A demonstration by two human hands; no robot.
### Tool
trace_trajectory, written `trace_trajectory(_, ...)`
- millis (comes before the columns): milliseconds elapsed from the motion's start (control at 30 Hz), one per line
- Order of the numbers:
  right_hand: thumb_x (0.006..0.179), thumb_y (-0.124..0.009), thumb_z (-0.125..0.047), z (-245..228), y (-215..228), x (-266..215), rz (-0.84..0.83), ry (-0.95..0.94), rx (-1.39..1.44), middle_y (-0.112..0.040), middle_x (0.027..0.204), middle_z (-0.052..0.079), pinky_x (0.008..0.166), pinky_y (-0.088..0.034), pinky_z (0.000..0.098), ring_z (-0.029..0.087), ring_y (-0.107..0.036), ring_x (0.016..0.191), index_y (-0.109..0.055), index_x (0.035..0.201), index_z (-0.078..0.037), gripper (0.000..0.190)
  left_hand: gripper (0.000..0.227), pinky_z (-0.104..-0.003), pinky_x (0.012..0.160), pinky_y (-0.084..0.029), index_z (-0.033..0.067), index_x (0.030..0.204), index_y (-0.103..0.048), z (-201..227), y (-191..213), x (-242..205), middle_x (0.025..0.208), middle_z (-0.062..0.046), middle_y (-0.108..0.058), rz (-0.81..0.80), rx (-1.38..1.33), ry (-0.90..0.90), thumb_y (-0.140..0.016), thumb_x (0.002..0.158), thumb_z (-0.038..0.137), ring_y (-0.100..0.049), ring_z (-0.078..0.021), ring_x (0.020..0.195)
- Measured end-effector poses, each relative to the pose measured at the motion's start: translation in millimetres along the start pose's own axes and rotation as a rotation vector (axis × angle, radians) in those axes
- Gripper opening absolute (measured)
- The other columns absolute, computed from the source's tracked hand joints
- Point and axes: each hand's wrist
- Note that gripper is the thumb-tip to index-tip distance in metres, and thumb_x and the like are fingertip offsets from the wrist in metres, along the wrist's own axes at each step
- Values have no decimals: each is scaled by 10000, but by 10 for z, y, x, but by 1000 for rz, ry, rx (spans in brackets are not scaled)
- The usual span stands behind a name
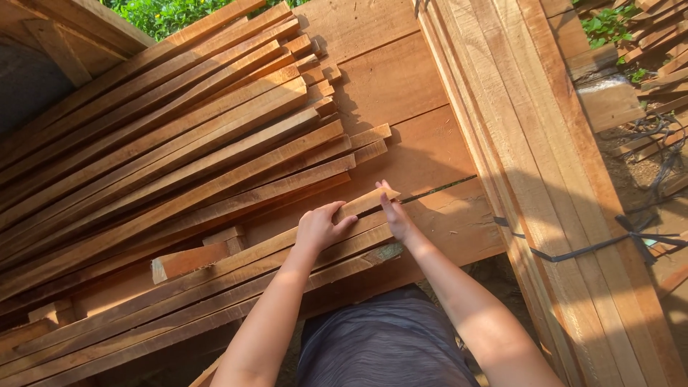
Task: Sorting and bundling thin wooden planks using plastic strips in a workshop setting.
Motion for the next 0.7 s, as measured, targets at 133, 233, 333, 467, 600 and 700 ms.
trace_trajectory(133, 1044, -434, -583, -36, -67, -31, -69, -10, -99, -202, 1646, 297, 1236, -192, 527, 449, -201, 1502, -127, 1612, 59, 911, 577, -436, 987, -530, 246, 1361, -632, -181, -10, -87, 1243, -39, -736, 15, 18, -9, -606, 910, 604, -695, -295, 1150)
trace_trajectory(233, 1049, -508, -505, -6, -3, 18, -64, 1, -123, -225, 1630, 318, 1235, -207, 524, 447, -219, 1499, -165, 1601, 75, 871, 563, -426, 1000, -521, 265, 1379, -621, -166, -35, -55, 1253, -26, -732, 29, 20, -35, -602, 921, 592, -691, -286, 1159)
trace_trajectory(333, 1016, -587, -490, -23, 28, -8, -94, 5, -180, -217, 1619, 345, 1239, -205, 527, 467, -219, 1494, -130, 1601, 79, 935, 541, -442, 998, -526, 304, 1376, -625, -174, -80, -79, 1254, -14, -731, 65, 0, -31, -626, 913, 584, -689, -309, 1140)
trace_trajectory(467, 1000, -577, -526, -70, 82, -7, -121, -42, -194, -226, 1616, 336, 1261, -151, 545, 440, -214, 1508, -116, 1618, 33, 952, 542, -419, 993, -521, 289, 1375, -622, -190, -78, -22, 1255, -13, -731, 43, 4, -54, -603, 924, 588, -688, -284, 1150)
trace_trajectory(600, 972, -139, -807, -615, -206, -278, 43, -127, 299, -224, 1653, 260, 1253, -54, 568, 477, -138, 1524, -152, 1614, 44, 1066, 543, -388, 992, -512, 282, 1365, -628, -153, -44, -48, 1212, -13, -747, 66, 26, -66, -613, 916, 589, -695, -249, 1146)
trace_trajectory(700, 1027, -115, -719, -440, -73, -103, 107, -206, 297, -272, 1677, 146, 1194, 1, 675, 494, -179, 1512, -219, 1633, -106, 868, 653, -396, 1000, -498, 221, 1364, -620, -3, 48, -98, 1233, -51, -739, 54, 2, -63, -681, 837, 602, -685, -263, 1169)
Point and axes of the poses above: each hand's wrist, its own x-axis towards the middle knuckle, its own y-axis out of the back of the hand, z = x × y
